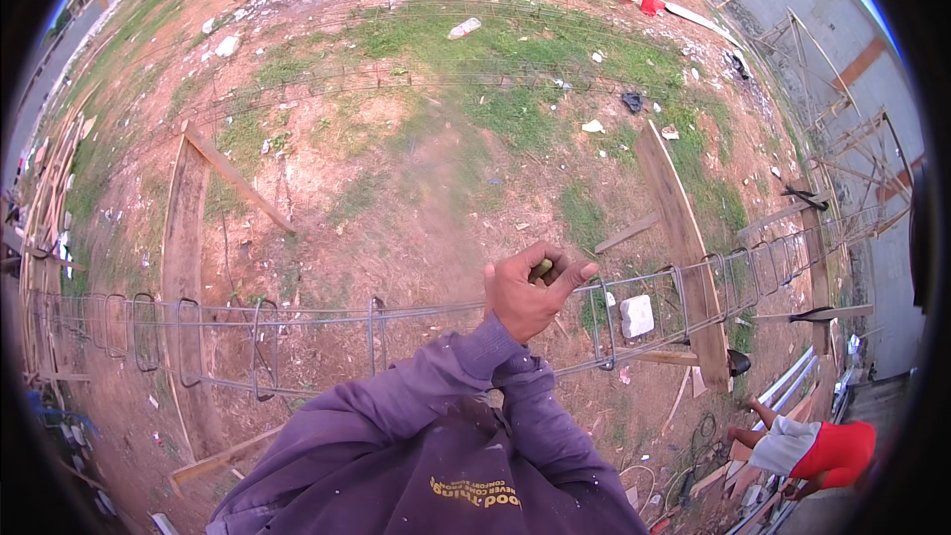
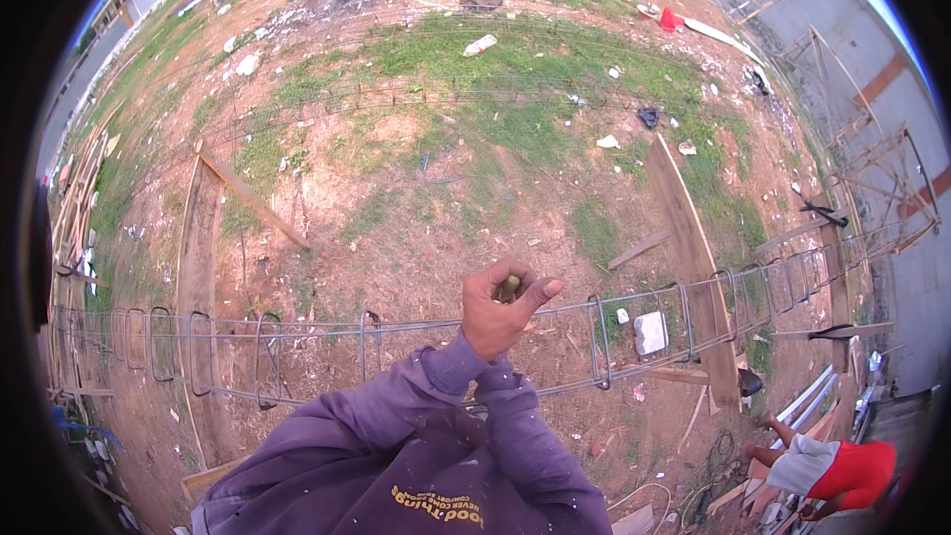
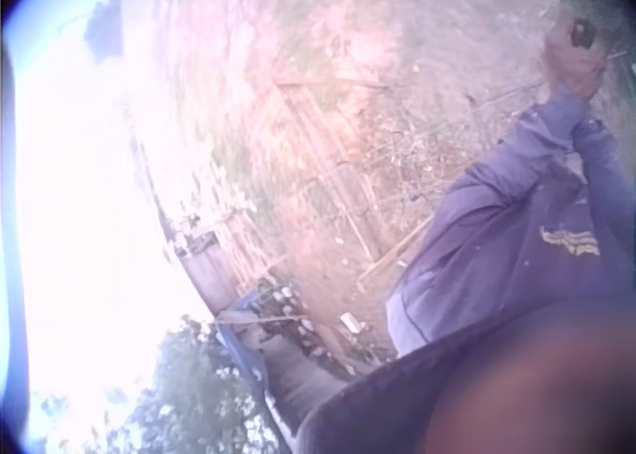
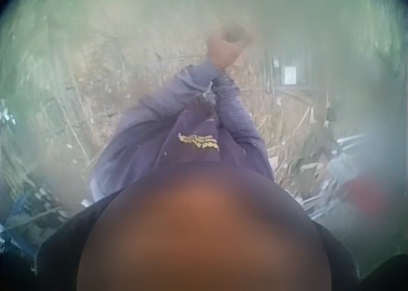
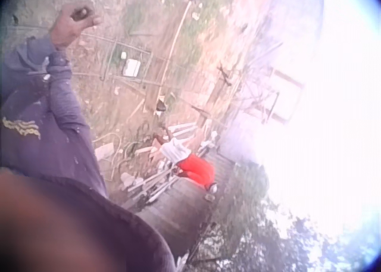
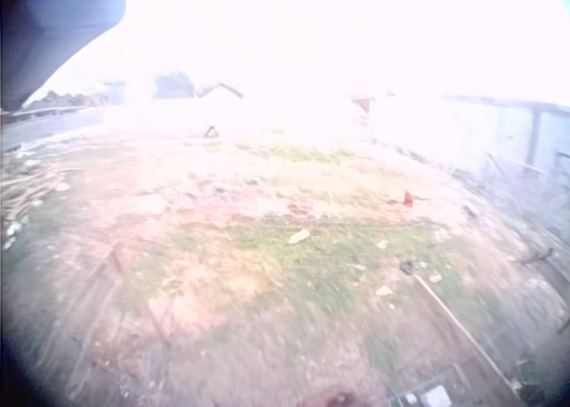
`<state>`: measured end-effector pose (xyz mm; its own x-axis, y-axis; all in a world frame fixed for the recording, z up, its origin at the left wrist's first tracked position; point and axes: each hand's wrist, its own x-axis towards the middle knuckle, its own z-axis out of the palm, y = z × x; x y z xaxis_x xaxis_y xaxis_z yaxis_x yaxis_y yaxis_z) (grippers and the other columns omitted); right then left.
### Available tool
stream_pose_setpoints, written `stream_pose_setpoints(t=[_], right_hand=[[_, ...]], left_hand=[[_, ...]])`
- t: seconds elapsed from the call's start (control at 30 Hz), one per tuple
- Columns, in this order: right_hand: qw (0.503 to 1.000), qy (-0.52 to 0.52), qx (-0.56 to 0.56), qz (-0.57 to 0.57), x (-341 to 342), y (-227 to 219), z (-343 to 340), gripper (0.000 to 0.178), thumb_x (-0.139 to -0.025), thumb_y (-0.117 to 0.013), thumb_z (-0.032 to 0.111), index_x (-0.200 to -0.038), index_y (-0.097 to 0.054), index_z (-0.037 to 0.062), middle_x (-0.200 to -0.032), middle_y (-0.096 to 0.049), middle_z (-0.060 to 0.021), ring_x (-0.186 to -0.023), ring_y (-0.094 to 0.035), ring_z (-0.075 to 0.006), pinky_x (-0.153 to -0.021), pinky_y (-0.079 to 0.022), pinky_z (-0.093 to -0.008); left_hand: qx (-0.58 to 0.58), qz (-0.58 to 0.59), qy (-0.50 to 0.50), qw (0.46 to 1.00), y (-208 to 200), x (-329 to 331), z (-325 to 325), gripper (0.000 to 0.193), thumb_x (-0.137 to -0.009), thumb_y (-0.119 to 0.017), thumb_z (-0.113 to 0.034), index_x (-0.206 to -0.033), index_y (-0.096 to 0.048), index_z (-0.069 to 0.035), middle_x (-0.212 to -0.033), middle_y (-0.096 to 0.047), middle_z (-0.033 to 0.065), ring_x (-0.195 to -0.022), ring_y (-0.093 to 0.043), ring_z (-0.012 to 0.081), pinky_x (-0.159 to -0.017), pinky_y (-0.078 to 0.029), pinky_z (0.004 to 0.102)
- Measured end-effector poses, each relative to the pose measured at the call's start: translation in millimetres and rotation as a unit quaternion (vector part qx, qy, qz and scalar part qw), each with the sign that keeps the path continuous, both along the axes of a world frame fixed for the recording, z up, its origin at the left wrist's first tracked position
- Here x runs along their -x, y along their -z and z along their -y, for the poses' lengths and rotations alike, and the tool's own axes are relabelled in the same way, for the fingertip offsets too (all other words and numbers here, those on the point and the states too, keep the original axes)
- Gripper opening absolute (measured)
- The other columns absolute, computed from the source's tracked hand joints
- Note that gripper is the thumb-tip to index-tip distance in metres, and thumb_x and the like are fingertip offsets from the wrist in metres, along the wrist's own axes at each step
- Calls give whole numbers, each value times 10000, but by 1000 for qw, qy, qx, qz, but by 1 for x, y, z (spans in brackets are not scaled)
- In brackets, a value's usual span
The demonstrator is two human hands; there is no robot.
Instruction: The person assembles a rebar cage by tying intersecting steel bars with wire using pliers. They repeatedly wrap wire around bar intersections and twist it to secure the grid structure on a construction site.
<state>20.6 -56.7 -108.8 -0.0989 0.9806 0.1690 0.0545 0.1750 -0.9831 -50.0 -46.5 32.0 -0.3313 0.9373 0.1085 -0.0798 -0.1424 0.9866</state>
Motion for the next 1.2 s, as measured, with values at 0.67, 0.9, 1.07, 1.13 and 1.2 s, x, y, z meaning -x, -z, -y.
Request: stream_pose_setpoints(t=[0.67, 0.9, 1.07, 1.13, 1.2], right_hand=[[964, -208, 167, 12, 6, -40, -65, 216, -824, -739, 142, -951, -628, 6, -850, -667, -44, -829, -664, -209, -722, -530, -319], [983, 72, -102, 136, 49, -30, -37, 336, -778, -793, 185, -998, -616, 2, -802, -651, -54, -693, -646, -187, -610, -519, -317], [989, -145, 13, -17, 30, -49, -51, 333, -768, -784, 144, -1011, -608, 1, -813, -651, -66, -638, -627, -164, -570, -506, -301], [947, -207, 226, 95, 24, -50, -66, 294, -759, -777, 77, -985, -600, 14, -866, -651, -60, -650, -619, -150, -541, -490, -280], [989, -88, 103, -54, 35, -40, -69, 499, -766, -762, 86, -1184, -509, -16, -1080, -604, -119, -859, -634, -195, -672, -537, -308]], left_hand=[[-7, 86, 435, 896, 6, 75, -72, 389, -807, -779, -368, -716, -641, -17, -630, -578, 0, -630, -561, 95, -608, -457, 242], [-55, 27, -166, 984, 30, 18, -37, 430, -802, -779, -410, -782, -644, -2, -621, -576, 24, -588, -572, 126, -594, -491, 281], [-62, 194, 467, 860, 35, 96, -61, 304, -847, -751, -282, -760, -623, -19, -621, -563, 41, -591, -560, 124, -590, -488, 297], [-39, 204, 459, 864, 23, 88, -73, 329, -861, -729, -271, -690, -593, -26, -583, -547, 29, -554, -549, 120, -562, -490, 295], [52, 102, 125, 986, 13, 60, -67, 451, -754, -811, -433, -746, -600, -34, -651, -555, 28, -600, -543, 116, -603, -491, 282]])
